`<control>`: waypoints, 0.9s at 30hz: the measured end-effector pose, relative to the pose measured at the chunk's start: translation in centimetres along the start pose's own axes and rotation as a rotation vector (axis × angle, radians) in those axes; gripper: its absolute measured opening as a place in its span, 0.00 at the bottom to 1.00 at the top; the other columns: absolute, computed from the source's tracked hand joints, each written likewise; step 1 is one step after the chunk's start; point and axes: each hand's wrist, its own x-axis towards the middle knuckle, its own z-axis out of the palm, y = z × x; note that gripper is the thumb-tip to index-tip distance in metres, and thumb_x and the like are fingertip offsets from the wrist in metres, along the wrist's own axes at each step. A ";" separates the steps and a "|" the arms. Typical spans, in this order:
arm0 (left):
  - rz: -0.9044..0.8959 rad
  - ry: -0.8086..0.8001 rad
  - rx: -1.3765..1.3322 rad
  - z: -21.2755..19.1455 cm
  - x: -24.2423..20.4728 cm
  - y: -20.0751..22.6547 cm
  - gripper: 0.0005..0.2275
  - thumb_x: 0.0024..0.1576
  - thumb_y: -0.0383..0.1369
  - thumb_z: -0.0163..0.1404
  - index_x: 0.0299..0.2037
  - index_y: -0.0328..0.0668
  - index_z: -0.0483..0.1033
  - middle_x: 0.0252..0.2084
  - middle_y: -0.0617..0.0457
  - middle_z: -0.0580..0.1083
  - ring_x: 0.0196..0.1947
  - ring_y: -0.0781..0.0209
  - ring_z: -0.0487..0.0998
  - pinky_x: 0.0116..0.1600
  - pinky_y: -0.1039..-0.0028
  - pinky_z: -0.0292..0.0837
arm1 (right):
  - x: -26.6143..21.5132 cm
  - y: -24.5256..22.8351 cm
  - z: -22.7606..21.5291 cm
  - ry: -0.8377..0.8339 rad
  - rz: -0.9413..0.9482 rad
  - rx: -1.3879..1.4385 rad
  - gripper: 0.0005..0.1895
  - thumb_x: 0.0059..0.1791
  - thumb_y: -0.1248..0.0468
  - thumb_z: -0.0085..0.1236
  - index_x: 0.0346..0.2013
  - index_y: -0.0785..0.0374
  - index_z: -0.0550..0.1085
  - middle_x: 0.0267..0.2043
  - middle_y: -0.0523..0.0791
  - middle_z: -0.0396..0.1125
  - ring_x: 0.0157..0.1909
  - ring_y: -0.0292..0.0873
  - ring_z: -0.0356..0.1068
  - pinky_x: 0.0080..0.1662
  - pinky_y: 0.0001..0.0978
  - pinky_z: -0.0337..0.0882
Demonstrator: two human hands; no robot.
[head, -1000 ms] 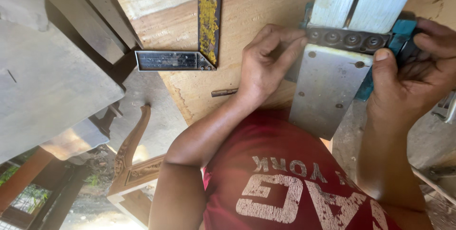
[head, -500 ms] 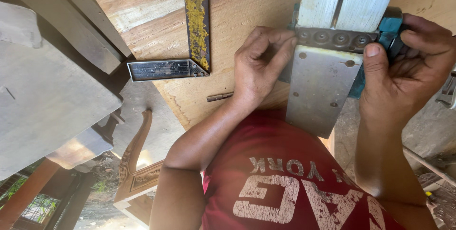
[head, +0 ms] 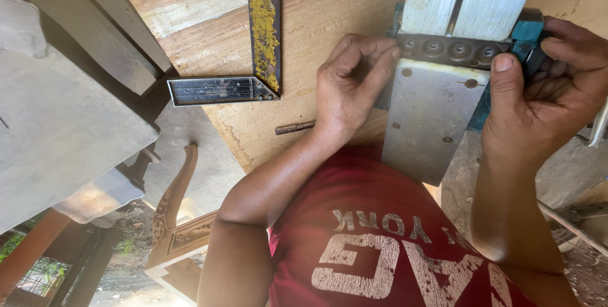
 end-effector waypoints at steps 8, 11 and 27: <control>0.010 0.000 -0.002 0.0 0.0 0.1 0.04 0.64 0.27 0.57 0.47 0.38 0.81 0.42 0.56 0.75 0.37 0.74 0.76 0.47 0.81 0.77 | 0.4 -0.2 0.1 0.006 -0.006 0.015 0.19 0.63 0.76 0.62 0.59 0.66 0.59 0.64 0.52 0.61 0.51 0.37 0.71 0.54 0.24 0.76; 0.011 0.006 0.014 -0.1 0.1 0.4 0.04 0.64 0.26 0.57 0.46 0.37 0.80 0.43 0.56 0.75 0.37 0.74 0.76 0.46 0.81 0.76 | 0.7 -0.5 0.3 0.002 -0.012 0.016 0.20 0.62 0.76 0.63 0.58 0.65 0.59 0.62 0.52 0.62 0.50 0.37 0.71 0.52 0.23 0.77; 0.056 -0.022 0.033 -0.3 0.0 -0.1 0.04 0.64 0.26 0.57 0.47 0.37 0.80 0.44 0.56 0.75 0.38 0.73 0.77 0.44 0.83 0.78 | 0.1 0.6 -0.3 0.008 -0.003 0.009 0.19 0.63 0.75 0.63 0.59 0.66 0.61 0.63 0.52 0.63 0.52 0.39 0.72 0.54 0.25 0.76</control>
